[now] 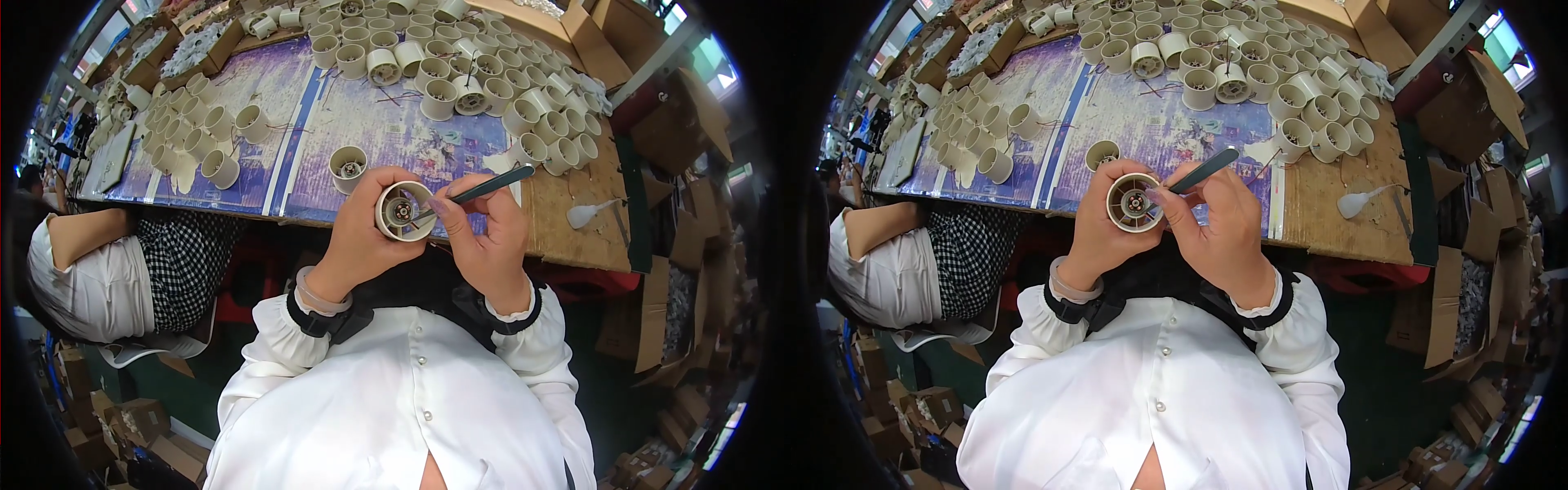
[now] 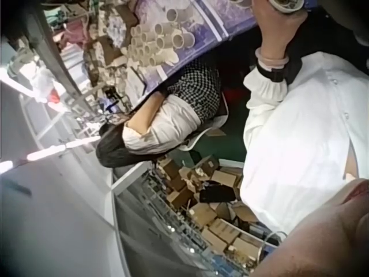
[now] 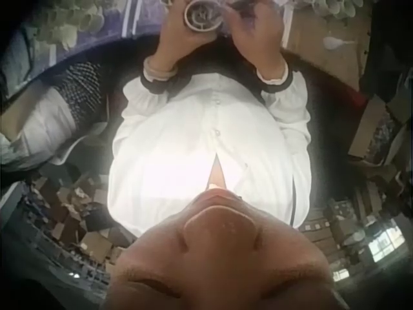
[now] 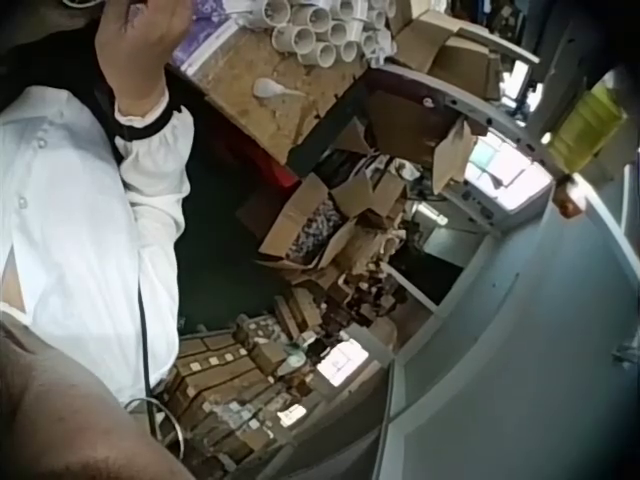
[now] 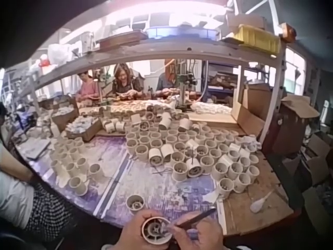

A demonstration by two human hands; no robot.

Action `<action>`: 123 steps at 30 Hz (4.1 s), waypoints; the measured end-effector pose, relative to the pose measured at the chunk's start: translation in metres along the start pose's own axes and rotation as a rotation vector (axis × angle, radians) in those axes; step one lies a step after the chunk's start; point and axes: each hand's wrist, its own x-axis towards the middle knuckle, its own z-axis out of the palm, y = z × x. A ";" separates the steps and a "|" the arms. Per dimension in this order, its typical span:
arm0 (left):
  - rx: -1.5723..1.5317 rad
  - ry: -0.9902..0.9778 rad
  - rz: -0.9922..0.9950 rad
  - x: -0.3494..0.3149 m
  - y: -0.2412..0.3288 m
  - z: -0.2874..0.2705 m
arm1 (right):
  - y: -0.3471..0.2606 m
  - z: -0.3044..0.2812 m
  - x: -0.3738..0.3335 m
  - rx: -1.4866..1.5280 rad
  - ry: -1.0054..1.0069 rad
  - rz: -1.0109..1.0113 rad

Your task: The person picks up a plastic housing, uses tweezers to pull wires through a hole, and applies glue from a squeeze bottle to the wire entry point. They then repeat the process with a second housing, pulling the wires through and applying glue.

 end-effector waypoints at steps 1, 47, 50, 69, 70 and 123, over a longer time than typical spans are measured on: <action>-0.009 0.004 -0.007 0.000 0.000 0.000 | 0.000 0.001 -0.001 -0.015 0.015 -0.007; 0.046 -0.006 0.035 -0.003 -0.006 -0.001 | 0.011 0.005 -0.008 -0.063 0.052 -0.093; 0.029 0.023 0.037 -0.004 -0.008 0.000 | 0.010 0.005 -0.007 -0.087 0.033 -0.119; -0.006 0.028 0.030 -0.003 -0.013 0.000 | 0.012 0.006 -0.003 -0.099 0.019 -0.229; -0.008 0.027 0.029 -0.004 -0.014 0.000 | 0.012 0.007 -0.002 -0.116 0.024 -0.265; -0.091 0.002 -0.016 -0.009 -0.013 0.000 | 0.015 0.008 -0.006 -0.049 0.003 -0.220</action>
